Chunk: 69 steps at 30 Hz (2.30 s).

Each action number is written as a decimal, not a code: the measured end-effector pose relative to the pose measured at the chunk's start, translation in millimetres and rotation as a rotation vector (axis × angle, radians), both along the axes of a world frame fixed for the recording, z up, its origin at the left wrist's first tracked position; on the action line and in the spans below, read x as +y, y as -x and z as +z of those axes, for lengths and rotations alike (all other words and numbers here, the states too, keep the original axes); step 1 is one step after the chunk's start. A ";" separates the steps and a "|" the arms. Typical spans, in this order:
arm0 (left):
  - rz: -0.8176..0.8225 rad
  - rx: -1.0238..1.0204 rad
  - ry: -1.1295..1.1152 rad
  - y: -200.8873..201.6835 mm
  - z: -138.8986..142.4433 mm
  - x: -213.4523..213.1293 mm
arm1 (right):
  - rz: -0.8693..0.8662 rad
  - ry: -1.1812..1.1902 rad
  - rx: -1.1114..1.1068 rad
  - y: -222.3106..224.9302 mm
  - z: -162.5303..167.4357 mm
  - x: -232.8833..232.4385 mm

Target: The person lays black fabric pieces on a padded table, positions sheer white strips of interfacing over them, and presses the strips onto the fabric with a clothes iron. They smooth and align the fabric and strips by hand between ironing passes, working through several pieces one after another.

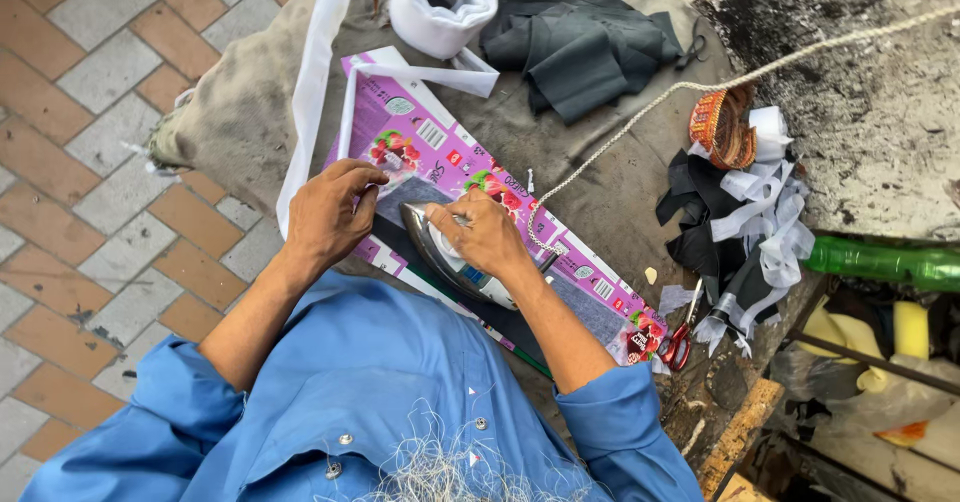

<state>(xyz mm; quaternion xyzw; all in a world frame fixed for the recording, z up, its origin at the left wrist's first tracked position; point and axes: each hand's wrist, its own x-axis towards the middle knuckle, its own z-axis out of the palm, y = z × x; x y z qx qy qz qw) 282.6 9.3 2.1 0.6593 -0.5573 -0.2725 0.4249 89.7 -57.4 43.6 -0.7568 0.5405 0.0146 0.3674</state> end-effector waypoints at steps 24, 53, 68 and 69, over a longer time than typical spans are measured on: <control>-0.100 -0.063 -0.275 4.6 -50.3 4.5 | -0.011 0.134 0.241 32.4 -27.1 21.2; -0.449 -0.642 -0.107 71.7 -26.9 -25.3 | -0.103 0.059 0.310 120.5 -29.1 19.6; -0.515 -0.768 -0.049 120.0 -10.6 -18.1 | -0.192 0.059 0.300 185.8 -17.8 43.8; -0.546 -0.727 -0.037 126.6 -11.4 -18.7 | -0.199 0.057 0.281 186.8 -20.3 42.7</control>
